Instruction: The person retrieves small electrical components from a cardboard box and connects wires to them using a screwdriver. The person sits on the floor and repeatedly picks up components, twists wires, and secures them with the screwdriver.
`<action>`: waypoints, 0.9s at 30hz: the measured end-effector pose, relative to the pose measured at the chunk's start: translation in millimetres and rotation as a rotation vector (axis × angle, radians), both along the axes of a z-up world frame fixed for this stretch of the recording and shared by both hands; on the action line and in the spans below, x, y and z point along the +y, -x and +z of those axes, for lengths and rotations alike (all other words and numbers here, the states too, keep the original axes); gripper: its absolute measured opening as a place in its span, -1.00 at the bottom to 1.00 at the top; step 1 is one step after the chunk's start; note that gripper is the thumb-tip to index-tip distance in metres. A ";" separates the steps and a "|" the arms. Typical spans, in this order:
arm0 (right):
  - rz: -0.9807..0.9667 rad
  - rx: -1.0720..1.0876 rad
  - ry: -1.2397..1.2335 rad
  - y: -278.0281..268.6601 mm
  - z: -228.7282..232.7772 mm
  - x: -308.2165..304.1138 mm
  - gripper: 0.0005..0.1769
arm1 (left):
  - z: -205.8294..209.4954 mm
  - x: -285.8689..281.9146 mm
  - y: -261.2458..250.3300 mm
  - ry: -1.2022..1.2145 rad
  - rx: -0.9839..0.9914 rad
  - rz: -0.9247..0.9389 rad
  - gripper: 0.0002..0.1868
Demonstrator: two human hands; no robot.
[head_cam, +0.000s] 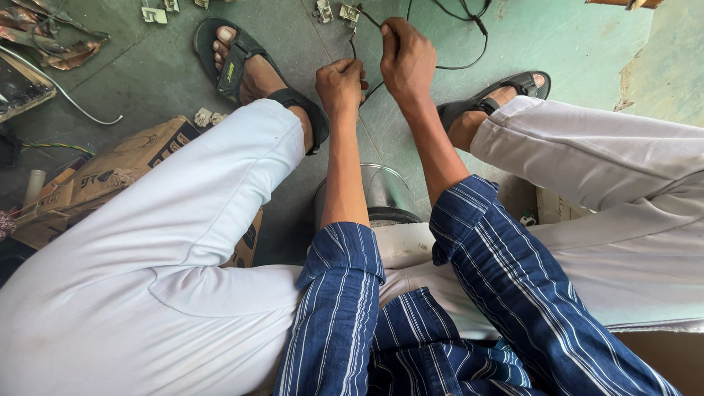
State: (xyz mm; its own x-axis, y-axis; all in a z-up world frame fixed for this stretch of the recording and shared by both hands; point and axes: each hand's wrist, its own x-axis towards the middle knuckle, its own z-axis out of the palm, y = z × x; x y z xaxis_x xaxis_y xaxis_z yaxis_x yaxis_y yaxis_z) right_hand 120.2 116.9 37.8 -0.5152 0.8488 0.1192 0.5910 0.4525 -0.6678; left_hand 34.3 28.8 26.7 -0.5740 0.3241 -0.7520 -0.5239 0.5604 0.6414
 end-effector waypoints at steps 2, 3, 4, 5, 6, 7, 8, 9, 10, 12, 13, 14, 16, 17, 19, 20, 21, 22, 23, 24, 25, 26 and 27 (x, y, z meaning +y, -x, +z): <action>0.041 0.003 -0.002 -0.2 2.4 5.4 -0.92 | 0.9 0.3 0.1 -0.001 -0.008 0.010 -0.78; 0.062 0.005 -0.003 -0.5 3.6 8.5 -0.94 | 1.6 0.6 -0.3 -0.002 -0.012 0.015 -0.78; 0.085 0.002 -0.046 -0.7 4.7 11.6 -0.95 | 2.3 0.6 -1.0 0.006 -0.006 0.028 -0.80; 0.109 -0.001 -0.088 -0.9 5.6 14.9 -0.96 | 2.9 0.8 -2.2 0.014 0.000 0.040 -0.81; 0.133 -0.003 -0.131 -1.2 6.3 17.2 -0.96 | 3.5 0.4 -3.5 0.022 0.005 0.053 -0.82; 0.130 0.000 -0.118 -1.6 6.9 19.0 -0.96 | 3.9 0.0 -4.5 0.025 0.064 0.035 -0.82; 0.127 0.003 -0.104 -2.0 7.4 20.2 -0.96 | 4.1 -0.8 -5.4 0.028 0.121 0.016 -0.80; 0.125 0.006 -0.090 -1.9 7.5 20.2 -0.95 | 4.1 -1.8 -5.8 0.032 0.179 -0.003 -0.77; 0.113 0.003 -0.075 -1.6 7.4 20.7 -0.95 | 3.3 -0.7 -5.8 0.007 0.178 0.009 -0.78; 0.088 -0.005 -0.043 -3.1 6.6 19.8 -0.96 | 0.7 1.1 -6.6 -0.041 0.171 0.029 -0.80; 0.084 -0.009 -0.033 -4.8 6.0 20.0 -0.95 | -1.2 2.2 -7.5 -0.053 0.179 0.008 -0.80; 0.080 -0.013 -0.023 -5.5 5.0 19.5 -0.94 | -3.5 2.7 -6.9 -0.064 0.187 -0.012 -0.79; 0.073 -0.025 -0.015 -6.5 3.5 19.4 -0.93 | -7.7 3.5 -6.0 -0.065 0.187 -0.033 -0.80; 0.069 -0.033 -0.019 -6.7 3.1 19.9 -0.93 | -9.5 3.4 -5.5 -0.055 0.178 -0.033 -0.81; 0.061 -0.036 -0.017 -7.3 2.5 21.1 -0.92 | -12.9 3.6 -4.2 -0.032 0.175 -0.018 -0.82; 0.057 -0.030 -0.012 -7.3 2.5 21.5 -0.91 | -14.2 3.3 -3.3 -0.018 0.182 -0.004 -0.82; 0.053 -0.025 -0.007 -7.3 2.6 21.8 -0.91 | -15.3 3.1 -2.3 -0.004 0.189 0.010 -0.82; 0.052 -0.027 -0.006 -7.0 2.8 21.7 -0.91 | -16.1 2.7 -1.4 -0.002 0.201 0.012 -0.82; 0.052 -0.029 -0.005 -6.9 3.1 21.6 -0.91 | -16.6 2.4 -0.9 0.000 0.214 0.014 -0.81; 0.052 -0.031 -0.003 -6.9 3.5 21.2 -0.91 | -16.7 1.6 -1.0 0.003 0.226 0.015 -0.80; 0.049 -0.033 0.001 -6.5 3.8 20.6 -0.90 | -16.9 1.7 -1.0 0.010 0.218 0.018 -0.80; 0.046 -0.034 0.005 -6.0 4.1 20.2 -0.90 | -17.0 2.2 -1.1 0.017 0.211 0.020 -0.79; 0.043 -0.035 0.009 -5.8 4.5 19.7 -0.90 | -16.6 2.1 -2.0 0.024 0.204 0.023 -0.79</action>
